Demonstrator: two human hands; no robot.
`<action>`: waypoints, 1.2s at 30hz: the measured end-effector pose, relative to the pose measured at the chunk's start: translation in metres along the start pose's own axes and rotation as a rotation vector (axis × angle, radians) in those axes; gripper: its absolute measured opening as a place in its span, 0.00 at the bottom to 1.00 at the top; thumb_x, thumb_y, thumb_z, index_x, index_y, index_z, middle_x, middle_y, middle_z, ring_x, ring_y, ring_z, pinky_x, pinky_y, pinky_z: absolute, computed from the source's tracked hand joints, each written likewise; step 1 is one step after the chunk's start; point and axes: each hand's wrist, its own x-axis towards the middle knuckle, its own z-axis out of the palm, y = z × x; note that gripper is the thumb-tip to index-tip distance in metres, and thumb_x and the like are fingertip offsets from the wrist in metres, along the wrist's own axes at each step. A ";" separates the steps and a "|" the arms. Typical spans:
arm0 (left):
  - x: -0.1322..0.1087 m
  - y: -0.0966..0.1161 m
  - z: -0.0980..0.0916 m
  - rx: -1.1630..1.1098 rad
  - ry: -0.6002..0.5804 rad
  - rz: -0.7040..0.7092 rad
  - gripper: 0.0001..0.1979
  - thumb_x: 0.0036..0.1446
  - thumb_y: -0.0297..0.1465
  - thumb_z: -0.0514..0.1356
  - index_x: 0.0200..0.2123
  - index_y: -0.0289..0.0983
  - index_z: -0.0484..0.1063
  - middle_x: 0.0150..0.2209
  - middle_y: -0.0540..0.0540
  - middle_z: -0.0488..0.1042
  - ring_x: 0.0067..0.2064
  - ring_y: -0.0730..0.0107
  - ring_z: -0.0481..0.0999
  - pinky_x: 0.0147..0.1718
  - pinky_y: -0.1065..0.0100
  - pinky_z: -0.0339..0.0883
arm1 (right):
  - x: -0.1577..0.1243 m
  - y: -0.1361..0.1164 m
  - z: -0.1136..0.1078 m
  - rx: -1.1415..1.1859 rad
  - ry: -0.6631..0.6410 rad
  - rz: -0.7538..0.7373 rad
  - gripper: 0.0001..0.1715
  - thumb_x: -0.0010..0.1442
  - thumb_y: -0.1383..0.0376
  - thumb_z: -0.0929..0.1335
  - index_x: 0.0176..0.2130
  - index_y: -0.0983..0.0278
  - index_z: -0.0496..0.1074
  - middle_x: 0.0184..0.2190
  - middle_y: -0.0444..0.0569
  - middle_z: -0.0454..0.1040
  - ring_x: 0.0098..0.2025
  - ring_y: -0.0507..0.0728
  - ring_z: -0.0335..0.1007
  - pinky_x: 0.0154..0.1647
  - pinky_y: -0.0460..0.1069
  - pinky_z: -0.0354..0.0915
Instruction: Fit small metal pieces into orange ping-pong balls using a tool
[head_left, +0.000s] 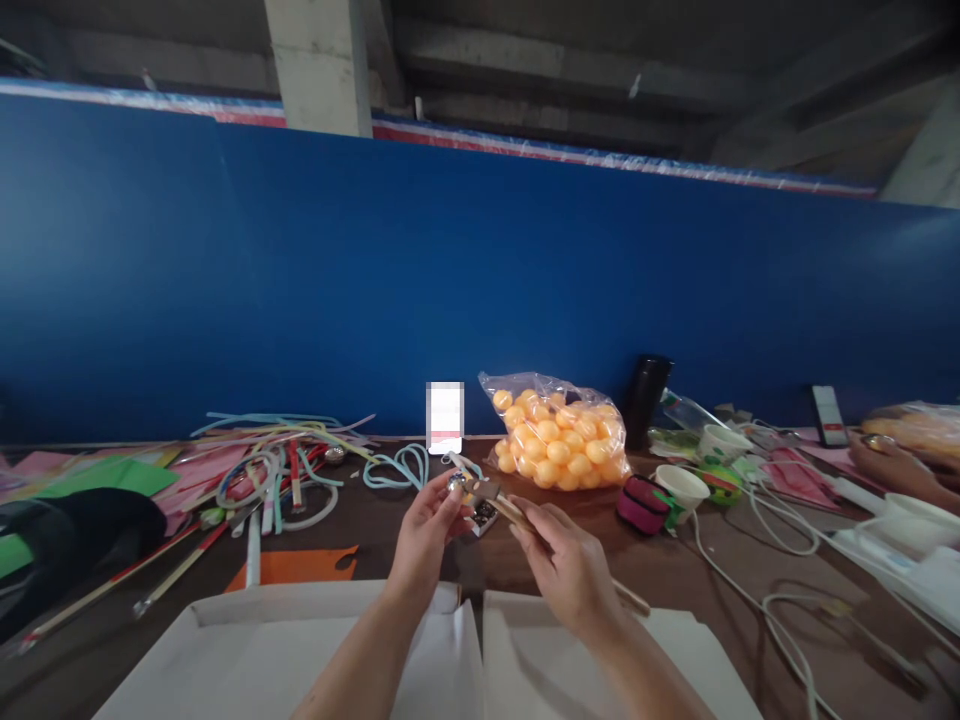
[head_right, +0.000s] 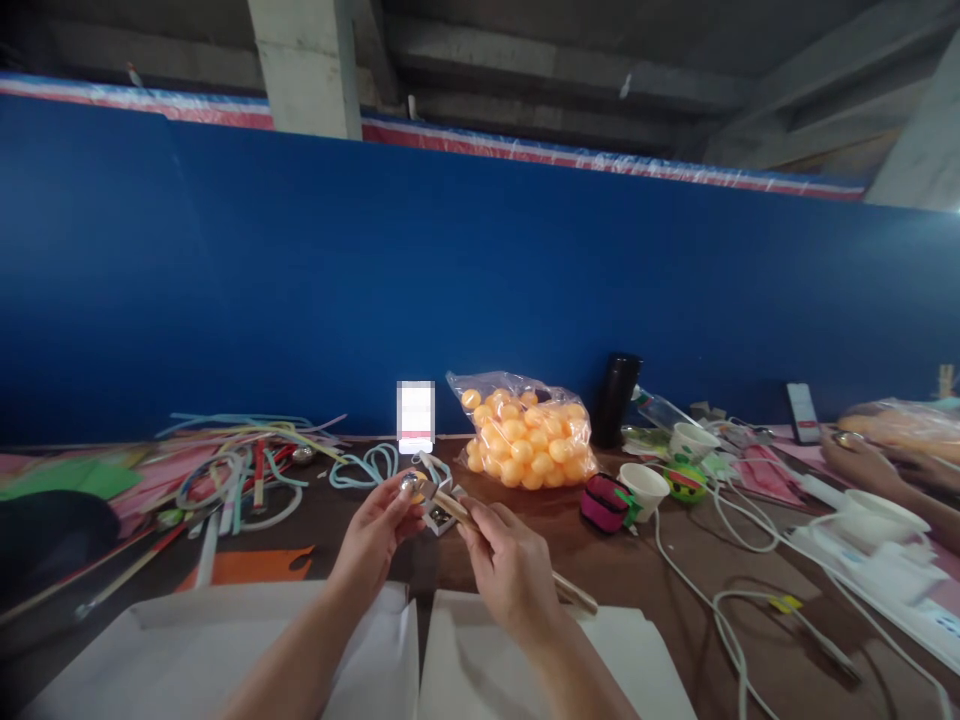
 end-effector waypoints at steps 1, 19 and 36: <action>0.000 0.000 0.000 0.007 -0.001 0.004 0.22 0.47 0.38 0.67 0.46 0.38 0.73 0.35 0.46 0.74 0.31 0.74 0.74 0.30 0.72 0.71 | 0.000 0.000 0.000 -0.002 0.001 -0.001 0.18 0.64 0.65 0.63 0.53 0.58 0.68 0.41 0.49 0.75 0.41 0.55 0.74 0.43 0.47 0.69; 0.000 -0.003 0.002 0.029 -0.021 0.053 0.24 0.47 0.35 0.67 0.49 0.39 0.72 0.39 0.46 0.76 0.35 0.72 0.76 0.41 0.66 0.71 | 0.002 0.000 -0.005 -0.014 -0.009 0.001 0.18 0.64 0.65 0.62 0.53 0.58 0.68 0.43 0.50 0.75 0.42 0.55 0.74 0.45 0.48 0.69; 0.001 -0.008 0.002 0.153 -0.009 0.170 0.24 0.45 0.33 0.67 0.48 0.40 0.73 0.36 0.47 0.76 0.35 0.70 0.74 0.39 0.67 0.68 | 0.003 -0.001 -0.008 -0.029 0.013 -0.001 0.18 0.64 0.64 0.62 0.52 0.59 0.69 0.42 0.51 0.76 0.42 0.56 0.75 0.44 0.48 0.70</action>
